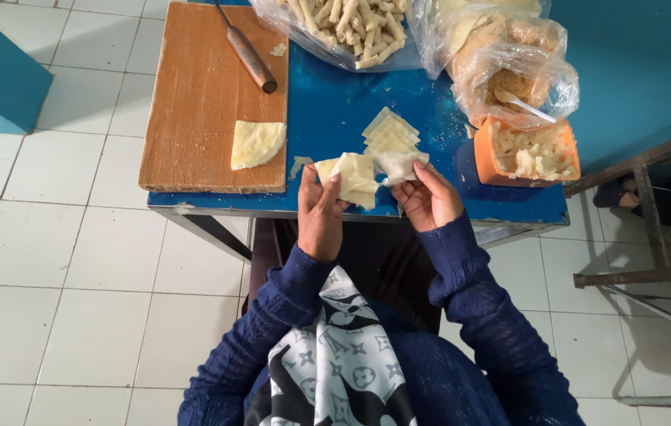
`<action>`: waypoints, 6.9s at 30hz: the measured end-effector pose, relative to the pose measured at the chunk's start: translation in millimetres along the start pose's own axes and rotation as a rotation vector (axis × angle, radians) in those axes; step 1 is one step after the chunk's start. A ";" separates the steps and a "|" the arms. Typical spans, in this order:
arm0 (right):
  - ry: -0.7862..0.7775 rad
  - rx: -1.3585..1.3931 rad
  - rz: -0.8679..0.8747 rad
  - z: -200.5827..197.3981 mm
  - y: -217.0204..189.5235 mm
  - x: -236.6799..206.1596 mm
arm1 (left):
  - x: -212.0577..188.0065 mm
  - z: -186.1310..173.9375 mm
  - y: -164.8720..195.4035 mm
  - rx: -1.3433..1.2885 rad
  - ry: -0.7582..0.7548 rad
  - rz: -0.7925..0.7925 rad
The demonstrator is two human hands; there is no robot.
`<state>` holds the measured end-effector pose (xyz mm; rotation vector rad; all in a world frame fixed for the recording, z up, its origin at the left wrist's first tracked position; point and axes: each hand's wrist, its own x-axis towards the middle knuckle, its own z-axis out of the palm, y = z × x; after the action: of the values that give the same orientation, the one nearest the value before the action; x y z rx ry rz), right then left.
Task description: The person folds small square dough pieces in half by hand on a blue table and stacks the folded pieces in a pile. They occasionally use a spoon to scoop brown powder from a plastic bag and sprinkle it over the dough pieces before folding.
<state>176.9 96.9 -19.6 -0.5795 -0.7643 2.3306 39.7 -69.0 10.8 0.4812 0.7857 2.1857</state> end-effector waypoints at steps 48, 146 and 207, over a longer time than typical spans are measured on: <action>-0.202 -0.981 -0.415 40.6 -1.2 -7.9 | -2.0 -8.1 -17.1 -0.046 -0.070 -0.070; -0.291 -1.723 -0.941 49.2 -21.1 -48.7 | -11.9 -6.3 9.7 0.286 0.058 0.070; -0.050 -0.283 -0.224 -32.8 -47.4 -24.4 | 22.0 -9.0 27.1 1.507 0.037 0.655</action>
<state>232.4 123.7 -8.1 -0.5268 -1.1336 2.0534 6.2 -70.2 24.2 1.5573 2.5092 1.6693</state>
